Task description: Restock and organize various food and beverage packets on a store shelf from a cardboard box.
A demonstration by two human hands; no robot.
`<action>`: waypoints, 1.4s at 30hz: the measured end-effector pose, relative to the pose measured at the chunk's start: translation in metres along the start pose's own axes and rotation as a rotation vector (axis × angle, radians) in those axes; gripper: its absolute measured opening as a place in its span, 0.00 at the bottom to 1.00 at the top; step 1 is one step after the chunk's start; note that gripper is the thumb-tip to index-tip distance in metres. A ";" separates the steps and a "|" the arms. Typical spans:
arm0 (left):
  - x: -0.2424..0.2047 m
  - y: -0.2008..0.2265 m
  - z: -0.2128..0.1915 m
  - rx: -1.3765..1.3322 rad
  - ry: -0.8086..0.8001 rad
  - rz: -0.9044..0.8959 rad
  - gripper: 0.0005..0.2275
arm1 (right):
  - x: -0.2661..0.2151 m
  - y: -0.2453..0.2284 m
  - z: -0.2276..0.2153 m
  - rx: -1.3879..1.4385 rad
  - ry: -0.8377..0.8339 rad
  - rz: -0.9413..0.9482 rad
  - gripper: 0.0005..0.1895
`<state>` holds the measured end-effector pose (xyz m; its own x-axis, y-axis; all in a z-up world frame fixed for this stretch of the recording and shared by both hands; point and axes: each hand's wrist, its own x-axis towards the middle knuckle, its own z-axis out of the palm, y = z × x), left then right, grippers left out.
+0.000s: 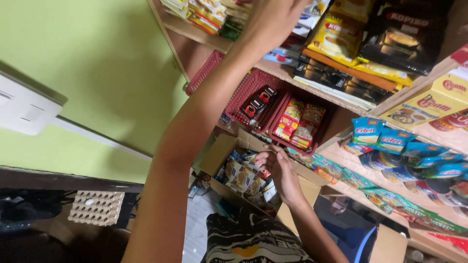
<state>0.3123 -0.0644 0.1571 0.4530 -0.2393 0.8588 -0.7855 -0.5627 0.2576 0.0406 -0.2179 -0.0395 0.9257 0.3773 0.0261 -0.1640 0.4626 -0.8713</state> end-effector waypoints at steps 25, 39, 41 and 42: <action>-0.472 0.076 -0.007 -0.085 -0.145 -1.120 0.14 | -0.020 0.100 -0.085 -0.321 0.154 0.205 0.17; -0.659 0.017 0.128 0.426 -0.987 -0.750 0.24 | -0.017 0.092 -0.064 -0.388 0.068 0.265 0.13; -0.660 0.025 0.123 0.407 -0.946 -0.744 0.23 | -0.019 0.091 -0.065 -0.416 0.056 0.259 0.11; -0.635 0.031 0.112 0.405 -0.947 -0.739 0.23 | -0.020 0.090 -0.066 -0.416 0.061 0.256 0.11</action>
<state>0.0477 -0.0185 -0.4305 0.9817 -0.1422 -0.1264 -0.1087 -0.9644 0.2410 0.0302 -0.2364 -0.1509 0.8935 0.3841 -0.2327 -0.2505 -0.0037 -0.9681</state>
